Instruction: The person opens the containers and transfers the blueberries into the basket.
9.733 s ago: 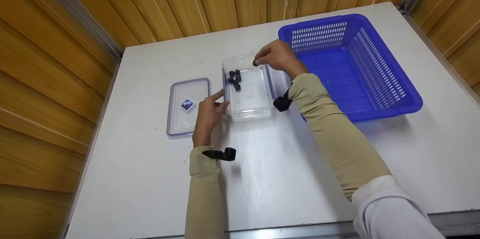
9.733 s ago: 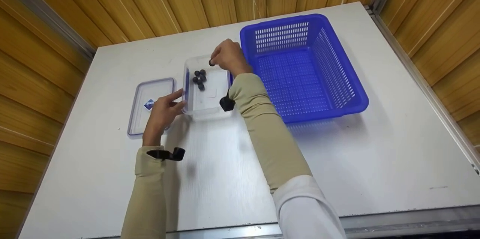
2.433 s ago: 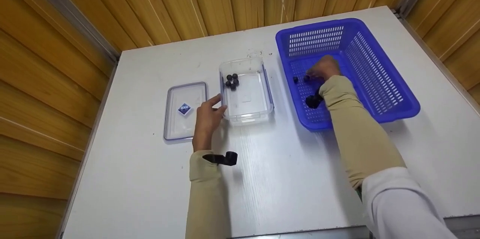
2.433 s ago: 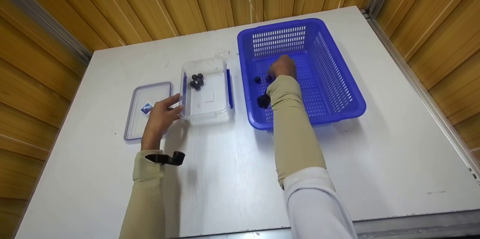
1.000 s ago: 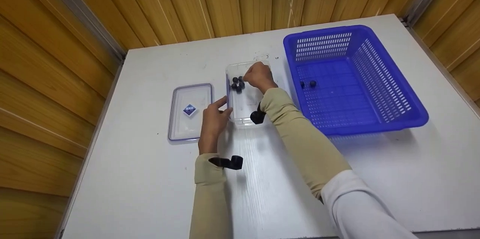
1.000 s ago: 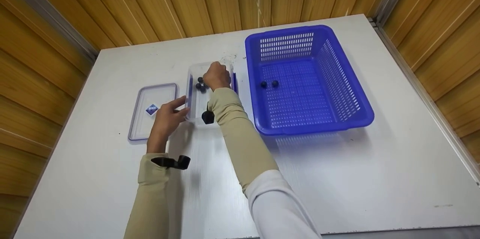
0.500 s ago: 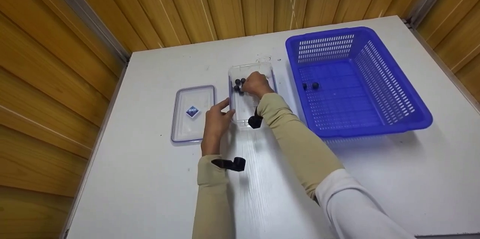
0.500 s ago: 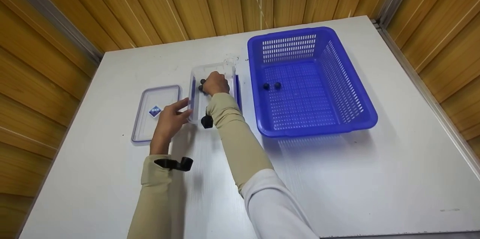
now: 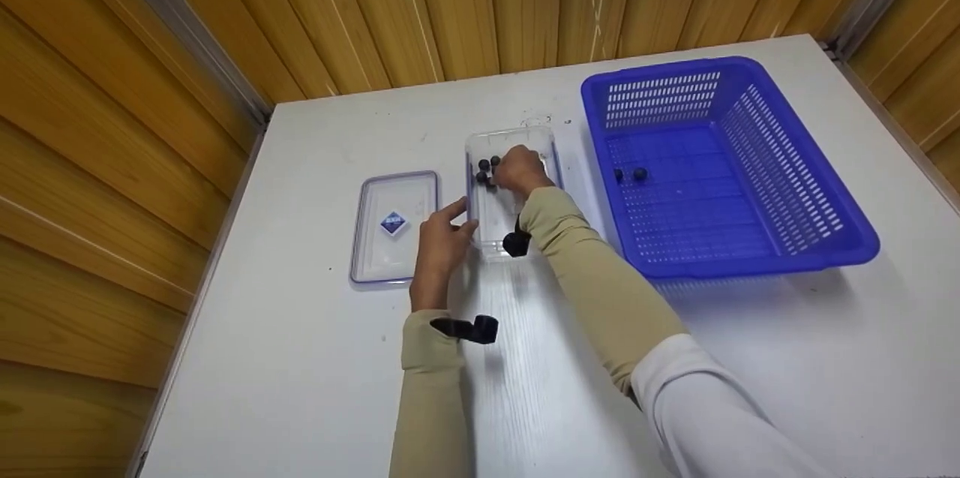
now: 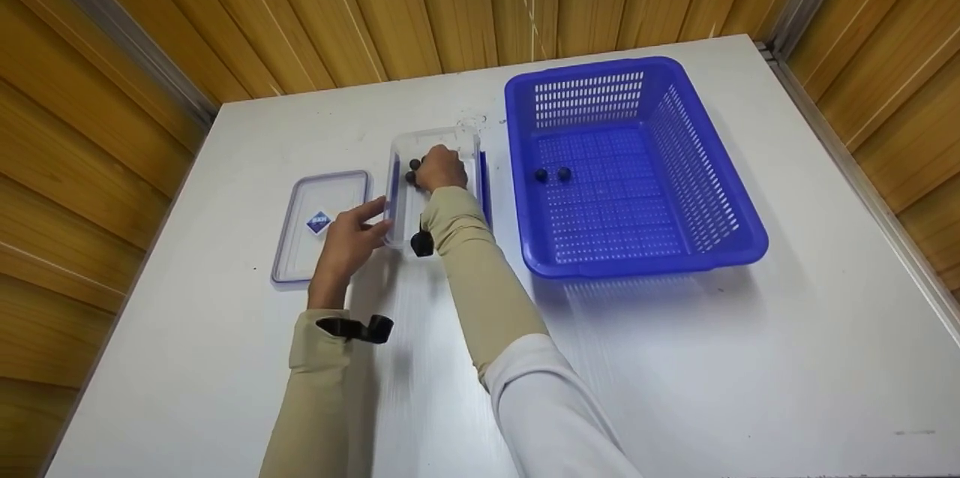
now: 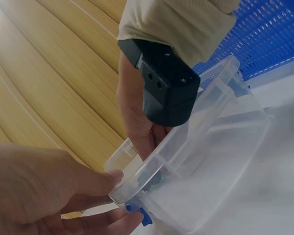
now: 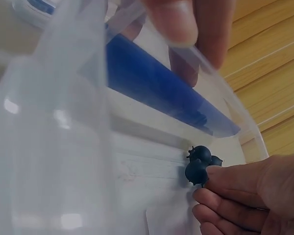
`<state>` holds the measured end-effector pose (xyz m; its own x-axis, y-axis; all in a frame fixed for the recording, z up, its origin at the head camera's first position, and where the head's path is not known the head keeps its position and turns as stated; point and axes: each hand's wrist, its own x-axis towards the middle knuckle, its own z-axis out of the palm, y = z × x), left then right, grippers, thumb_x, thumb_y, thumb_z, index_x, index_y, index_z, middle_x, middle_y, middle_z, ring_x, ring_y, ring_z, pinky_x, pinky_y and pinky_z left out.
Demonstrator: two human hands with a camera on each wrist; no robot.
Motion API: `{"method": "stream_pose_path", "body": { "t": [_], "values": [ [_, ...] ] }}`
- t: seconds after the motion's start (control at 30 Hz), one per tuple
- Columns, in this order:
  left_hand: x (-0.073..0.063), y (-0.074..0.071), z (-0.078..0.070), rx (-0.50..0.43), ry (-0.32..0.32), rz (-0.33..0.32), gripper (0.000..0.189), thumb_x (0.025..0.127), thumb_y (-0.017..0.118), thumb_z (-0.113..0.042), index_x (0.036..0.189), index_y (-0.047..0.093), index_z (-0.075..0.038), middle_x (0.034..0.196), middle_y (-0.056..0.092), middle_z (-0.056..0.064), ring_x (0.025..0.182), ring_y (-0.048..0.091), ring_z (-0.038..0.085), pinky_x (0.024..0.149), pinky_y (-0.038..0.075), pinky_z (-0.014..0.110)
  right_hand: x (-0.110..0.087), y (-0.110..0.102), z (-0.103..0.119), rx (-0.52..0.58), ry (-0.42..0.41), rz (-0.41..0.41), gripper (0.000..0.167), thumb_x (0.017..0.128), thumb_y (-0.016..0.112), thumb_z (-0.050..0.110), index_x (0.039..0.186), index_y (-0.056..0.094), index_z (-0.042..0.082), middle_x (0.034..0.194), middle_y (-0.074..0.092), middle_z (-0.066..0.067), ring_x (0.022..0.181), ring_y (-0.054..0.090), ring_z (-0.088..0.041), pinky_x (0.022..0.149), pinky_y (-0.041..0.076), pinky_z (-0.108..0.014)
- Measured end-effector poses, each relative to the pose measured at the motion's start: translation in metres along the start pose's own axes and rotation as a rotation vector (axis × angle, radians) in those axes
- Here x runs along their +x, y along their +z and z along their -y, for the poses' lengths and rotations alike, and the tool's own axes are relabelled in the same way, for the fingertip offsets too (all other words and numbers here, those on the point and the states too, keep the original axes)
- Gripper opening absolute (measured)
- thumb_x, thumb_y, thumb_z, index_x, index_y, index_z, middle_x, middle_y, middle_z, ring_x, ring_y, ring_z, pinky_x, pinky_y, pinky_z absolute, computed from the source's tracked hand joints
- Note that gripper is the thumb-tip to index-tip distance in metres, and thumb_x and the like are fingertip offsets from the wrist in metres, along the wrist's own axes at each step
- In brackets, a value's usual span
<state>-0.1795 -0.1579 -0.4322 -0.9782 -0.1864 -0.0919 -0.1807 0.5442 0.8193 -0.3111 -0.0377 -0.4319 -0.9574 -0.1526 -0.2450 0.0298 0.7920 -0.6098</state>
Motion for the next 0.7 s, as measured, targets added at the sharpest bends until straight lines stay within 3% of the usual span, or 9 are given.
{"method": "stream_pose_path", "body": {
  "t": [0.33,0.7],
  "values": [
    [-0.001,-0.002,0.000,0.013,0.017,-0.006,0.044,0.092,0.063,-0.012,0.135,0.054,-0.006,0.133,0.059,0.010,0.106,0.066,0.028,0.081,0.055,0.035,0.000,0.005,0.006,-0.033,-0.048,0.021,0.023,0.077,0.077,0.019,0.089,0.073,0.000,0.100,0.070,-0.017,0.086,0.056,-0.026,0.086,0.050,-0.038],
    [-0.002,-0.001,-0.001,0.026,0.025,-0.012,0.044,0.092,0.063,-0.011,0.134,0.055,-0.006,0.132,0.059,0.010,0.104,0.067,0.027,0.080,0.055,0.035,-0.007,0.010,0.012,-0.096,-0.109,0.099,0.022,0.078,0.075,0.017,0.092,0.075,0.000,0.105,0.070,-0.019,0.087,0.058,-0.027,0.086,0.051,-0.039]
  ]
}}
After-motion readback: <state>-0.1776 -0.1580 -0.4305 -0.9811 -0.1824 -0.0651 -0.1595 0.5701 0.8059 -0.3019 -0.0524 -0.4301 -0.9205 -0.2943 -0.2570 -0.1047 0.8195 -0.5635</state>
